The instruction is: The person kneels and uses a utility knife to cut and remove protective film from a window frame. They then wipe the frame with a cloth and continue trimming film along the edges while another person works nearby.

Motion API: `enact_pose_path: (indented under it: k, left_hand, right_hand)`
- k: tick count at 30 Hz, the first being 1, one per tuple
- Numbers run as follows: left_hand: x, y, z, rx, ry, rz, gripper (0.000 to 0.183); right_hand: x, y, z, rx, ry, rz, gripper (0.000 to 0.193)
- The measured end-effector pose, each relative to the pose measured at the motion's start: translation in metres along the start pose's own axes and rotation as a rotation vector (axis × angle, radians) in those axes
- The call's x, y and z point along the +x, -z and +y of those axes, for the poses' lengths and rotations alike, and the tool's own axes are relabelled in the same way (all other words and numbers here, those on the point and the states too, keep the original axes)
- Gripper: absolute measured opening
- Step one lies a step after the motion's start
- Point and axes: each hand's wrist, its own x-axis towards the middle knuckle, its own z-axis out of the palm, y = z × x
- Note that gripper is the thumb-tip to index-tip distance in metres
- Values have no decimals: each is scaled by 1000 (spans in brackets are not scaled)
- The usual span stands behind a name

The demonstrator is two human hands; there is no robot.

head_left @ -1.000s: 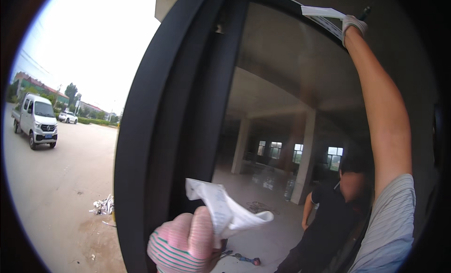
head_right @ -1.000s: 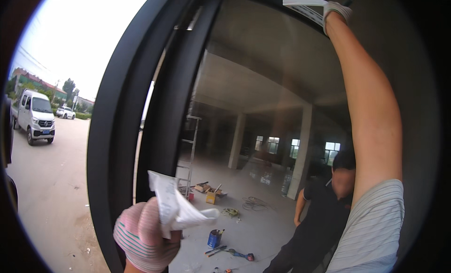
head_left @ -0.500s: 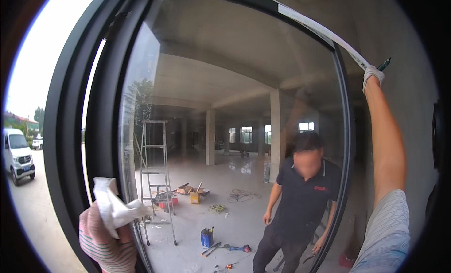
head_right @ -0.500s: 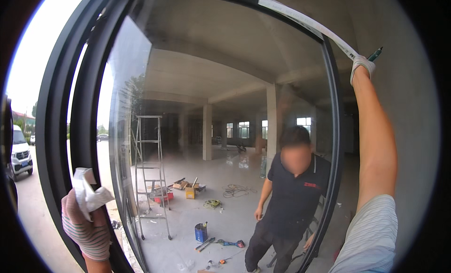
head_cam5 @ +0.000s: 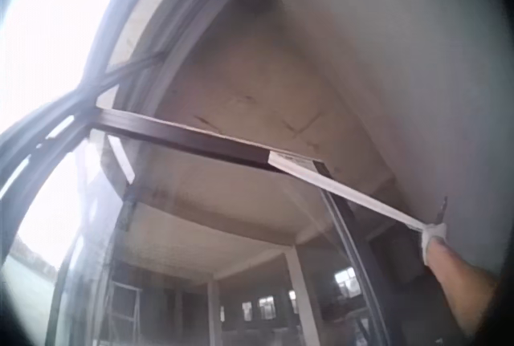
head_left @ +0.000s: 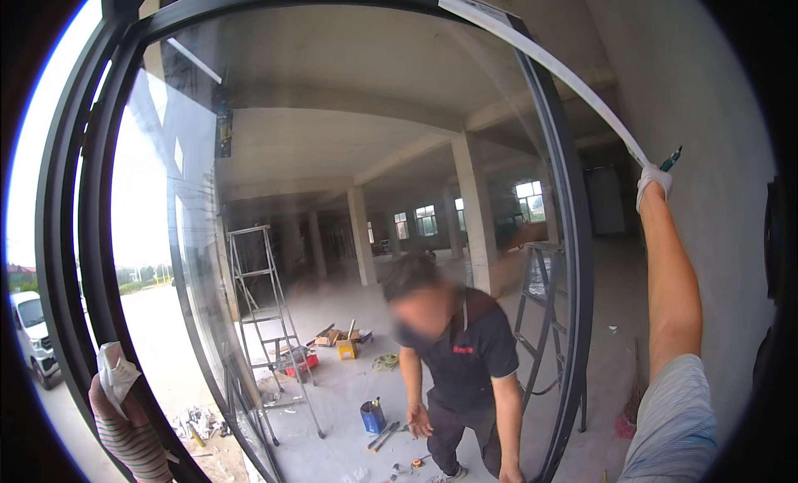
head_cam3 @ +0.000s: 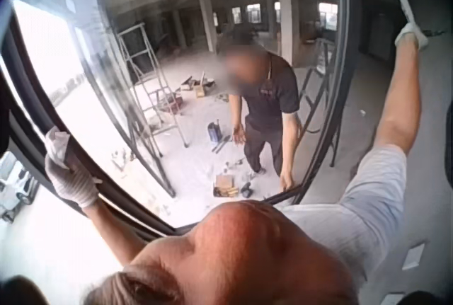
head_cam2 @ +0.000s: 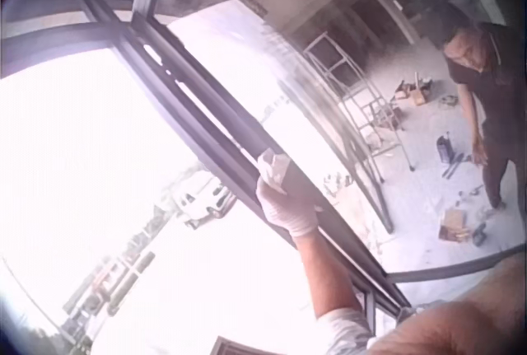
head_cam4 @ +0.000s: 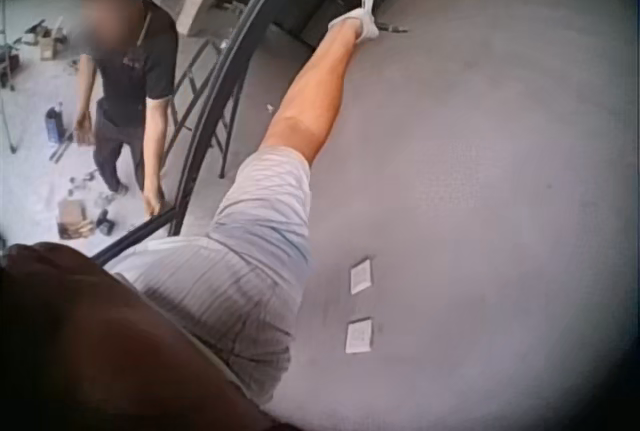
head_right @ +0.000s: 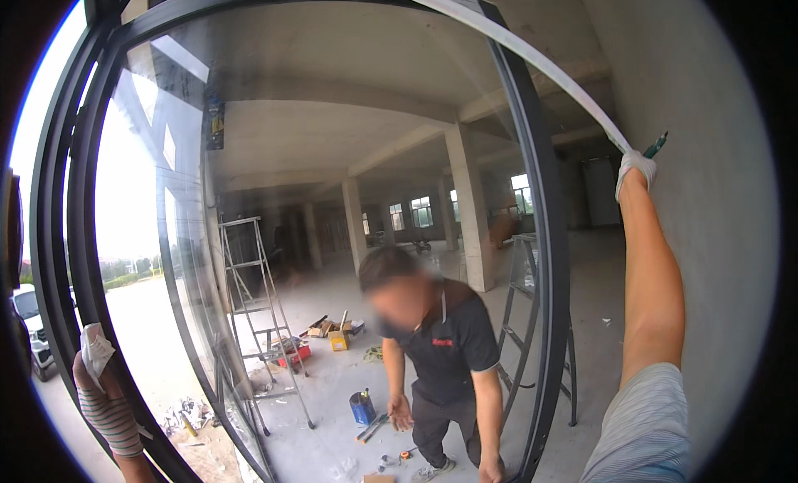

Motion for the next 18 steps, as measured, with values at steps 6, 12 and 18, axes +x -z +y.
enact_pose_path:
  k: [6,12,18]
  left_hand:
    - [-6,-15,-15,-192,112,-30,41]
    - [-9,-16,-28,-831,338,-17,48]
    - [-8,-15,-29,-586,200,-13,43]
  right_hand:
    - [53,53,92,72,-109,12,24]
    - [46,108,181,-183,-316,37,17]
    - [34,162,228,-284,-405,16,22]
